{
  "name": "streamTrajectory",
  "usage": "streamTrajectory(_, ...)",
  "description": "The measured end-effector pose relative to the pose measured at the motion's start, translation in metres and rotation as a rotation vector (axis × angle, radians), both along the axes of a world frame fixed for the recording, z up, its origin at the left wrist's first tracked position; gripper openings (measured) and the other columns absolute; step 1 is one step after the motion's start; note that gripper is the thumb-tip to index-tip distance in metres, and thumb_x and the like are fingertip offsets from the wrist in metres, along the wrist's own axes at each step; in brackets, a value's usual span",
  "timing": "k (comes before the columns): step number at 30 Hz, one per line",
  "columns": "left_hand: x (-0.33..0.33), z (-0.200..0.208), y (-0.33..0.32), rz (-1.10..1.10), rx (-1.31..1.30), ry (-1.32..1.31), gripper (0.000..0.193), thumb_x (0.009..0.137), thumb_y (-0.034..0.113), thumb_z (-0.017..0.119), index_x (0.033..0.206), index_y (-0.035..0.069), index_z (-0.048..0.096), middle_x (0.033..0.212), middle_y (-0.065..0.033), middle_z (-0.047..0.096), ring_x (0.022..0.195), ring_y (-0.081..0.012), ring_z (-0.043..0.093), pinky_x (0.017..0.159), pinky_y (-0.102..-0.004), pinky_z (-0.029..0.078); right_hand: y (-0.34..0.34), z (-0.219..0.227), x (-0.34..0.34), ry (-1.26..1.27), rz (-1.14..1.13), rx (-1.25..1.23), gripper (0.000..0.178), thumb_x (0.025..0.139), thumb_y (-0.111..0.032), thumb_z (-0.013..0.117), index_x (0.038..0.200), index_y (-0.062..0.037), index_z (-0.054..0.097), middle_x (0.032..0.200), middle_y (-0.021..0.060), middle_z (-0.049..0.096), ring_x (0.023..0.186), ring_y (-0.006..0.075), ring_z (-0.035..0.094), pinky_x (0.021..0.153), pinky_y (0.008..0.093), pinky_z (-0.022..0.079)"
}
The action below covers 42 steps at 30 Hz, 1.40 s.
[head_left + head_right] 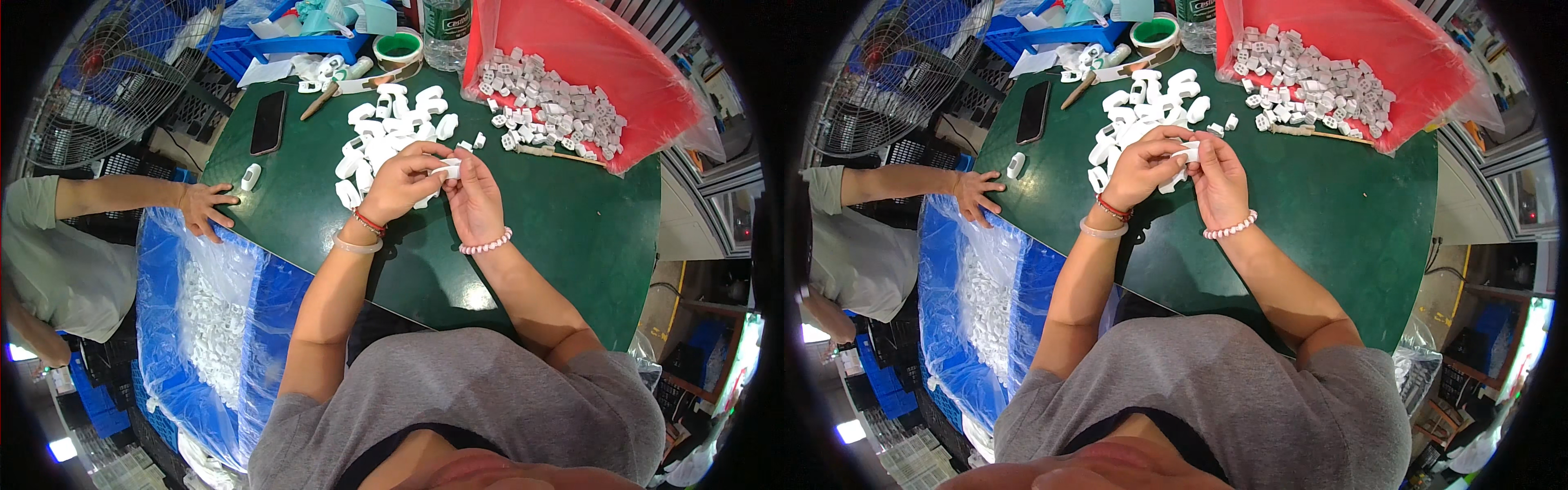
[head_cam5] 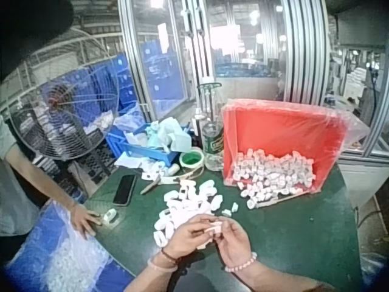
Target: The person assembles plastic switch housings by hand, fitting internal components into the casings and pressing the casing pieces together on the workbench.
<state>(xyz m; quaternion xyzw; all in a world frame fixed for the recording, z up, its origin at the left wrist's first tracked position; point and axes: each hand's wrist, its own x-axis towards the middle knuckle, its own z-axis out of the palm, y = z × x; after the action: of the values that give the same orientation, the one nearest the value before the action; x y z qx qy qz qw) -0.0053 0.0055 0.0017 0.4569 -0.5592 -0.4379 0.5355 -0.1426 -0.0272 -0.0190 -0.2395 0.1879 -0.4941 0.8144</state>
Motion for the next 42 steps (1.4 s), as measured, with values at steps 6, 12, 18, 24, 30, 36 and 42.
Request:
streamTrajectory(6,-0.004,0.003,-0.015,-0.030,0.009,0.036,0.012,0.079,0.002,0.058,0.089,-0.003,0.062,0.110,-0.0065,0.052,0.084,-0.0094,0.051,0.070,-0.0206,0.042,-0.013,0.001,-0.004,0.020,-0.013,-0.035,0.022,0.089,-0.018,0.051,0.103,-0.0011,0.054,0.096,0.0052,0.057,0.074,0.0081,0.048,0.069,0.0222,0.042)
streamTrajectory(12,0.019,0.002,0.000,-0.027,-0.037,0.078,0.014,0.077,0.003,0.057,0.089,0.001,0.064,0.105,-0.0079,0.052,0.094,-0.0161,0.053,0.081,-0.0285,0.044,-0.005,0.008,0.023,0.047,0.091,-0.166,0.027,0.088,-0.013,0.049,0.109,0.0045,0.050,0.101,0.0096,0.056,0.091,0.0152,0.054,0.079,0.0270,0.043)
streamTrajectory(18,-0.009,0.002,-0.017,-0.087,-0.080,0.074,0.011,0.074,0.011,0.062,0.078,0.001,0.064,0.102,-0.0065,0.055,0.091,-0.0158,0.054,0.076,-0.0287,0.045,-0.025,-0.013,-0.017,0.038,0.087,-0.281,0.038,0.090,-0.011,0.043,0.123,0.0062,0.037,0.118,0.0156,0.047,0.108,0.0222,0.048,0.093,0.0327,0.039)
streamTrajectory(24,-0.003,-0.006,0.003,0.099,-0.178,-0.057,0.014,0.074,0.015,0.063,0.075,0.001,0.064,0.099,-0.0068,0.055,0.085,-0.0153,0.055,0.072,-0.0268,0.045,-0.013,-0.018,-0.005,0.053,0.098,-0.237,0.040,0.091,-0.022,0.047,0.119,0.0051,0.040,0.108,0.0116,0.050,0.093,0.0150,0.050,0.082,0.0255,0.042)
streamTrajectory(30,-0.008,-0.008,-0.006,0.106,-0.150,0.035,0.019,0.073,0.018,0.067,0.067,0.001,0.061,0.093,-0.0073,0.055,0.079,-0.0147,0.055,0.068,-0.0259,0.046,-0.014,-0.013,-0.005,0.033,0.111,-0.247,0.040,0.091,-0.023,0.047,0.118,0.0046,0.040,0.105,0.0103,0.051,0.089,0.0125,0.051,0.079,0.0240,0.042)
streamTrajectory(36,-0.007,-0.006,-0.004,0.135,-0.154,-0.039,0.016,0.075,0.018,0.066,0.069,0.003,0.061,0.095,-0.0031,0.054,0.080,-0.0121,0.053,0.066,-0.0245,0.044,-0.010,-0.009,-0.004,0.032,0.105,-0.224,0.038,0.091,-0.022,0.047,0.117,0.0046,0.041,0.102,0.0104,0.053,0.087,0.0118,0.052,0.079,0.0224,0.043)
streamTrajectory(42,-0.004,0.002,0.003,0.103,-0.147,-0.070,0.012,0.077,0.013,0.063,0.077,0.002,0.065,0.099,-0.0048,0.053,0.084,-0.0138,0.054,0.071,-0.0251,0.045,-0.006,-0.007,0.001,0.058,0.067,-0.198,0.038,0.092,-0.022,0.044,0.119,0.0048,0.040,0.105,0.0118,0.052,0.087,0.0122,0.052,0.079,0.0228,0.043)
